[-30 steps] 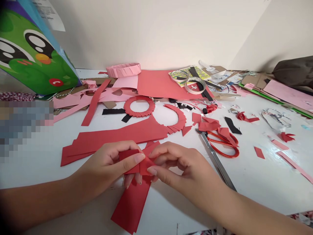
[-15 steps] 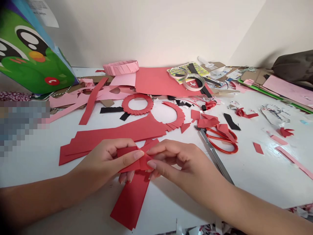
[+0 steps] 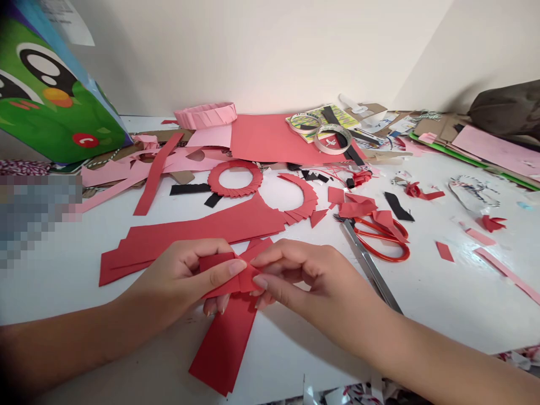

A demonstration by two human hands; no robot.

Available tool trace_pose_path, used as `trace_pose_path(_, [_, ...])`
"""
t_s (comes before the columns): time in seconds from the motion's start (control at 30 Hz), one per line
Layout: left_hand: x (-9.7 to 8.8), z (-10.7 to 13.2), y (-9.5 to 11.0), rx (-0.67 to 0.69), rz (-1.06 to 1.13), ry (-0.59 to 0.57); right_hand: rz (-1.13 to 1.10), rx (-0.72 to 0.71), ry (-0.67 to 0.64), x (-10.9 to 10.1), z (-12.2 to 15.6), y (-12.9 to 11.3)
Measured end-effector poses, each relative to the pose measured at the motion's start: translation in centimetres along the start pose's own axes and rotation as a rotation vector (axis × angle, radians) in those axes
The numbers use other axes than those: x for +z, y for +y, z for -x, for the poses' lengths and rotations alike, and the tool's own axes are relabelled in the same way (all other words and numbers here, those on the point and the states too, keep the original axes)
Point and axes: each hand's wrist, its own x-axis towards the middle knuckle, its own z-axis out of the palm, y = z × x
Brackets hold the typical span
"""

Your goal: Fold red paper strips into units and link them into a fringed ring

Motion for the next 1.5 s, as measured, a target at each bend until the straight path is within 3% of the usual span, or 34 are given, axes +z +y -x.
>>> trace_pose_path(0.27, [0.0, 0.0, 0.0, -0.004, 0.013, -0.013, 0.052, -0.012, -0.012, -0.1, 0.1, -0.1])
trace_pose_path(0.5, [0.2, -0.1, -0.3, 0.021, 0.014, -0.032, 0.200, -0.104, 0.096, -0.2, 0.0, -0.3])
trace_pose_path(0.7, [0.3, -0.3, -0.6, 0.034, 0.014, -0.008, 0.211, -0.090, 0.092, -0.2, 0.0, -0.3])
trace_pose_path(1.0, [-0.1, -0.6, -1.3, 0.126, 0.048, 0.054, 0.140, -0.150, 0.204, -1.2, -0.2, 0.3])
trace_pose_path(1.13, [0.1, -0.3, -1.0, 0.102, -0.104, 0.090, 0.146, -0.096, 0.175, -1.2, -0.2, 0.2])
trace_pose_path(1.27, [0.1, -0.1, -0.7, 0.147, -0.245, 0.120, -0.031, -0.041, 0.170, -1.3, -0.3, 0.3])
trace_pose_path(1.4, [-0.2, -0.3, -1.0, 0.289, -0.466, 0.275, -0.152, -0.042, 0.365, -2.6, -0.8, 0.6])
trace_pose_path(1.5, [-0.1, -0.7, -1.6, 0.391, -0.800, 0.283, -0.204, -0.078, 0.489, -3.7, -1.3, 0.6])
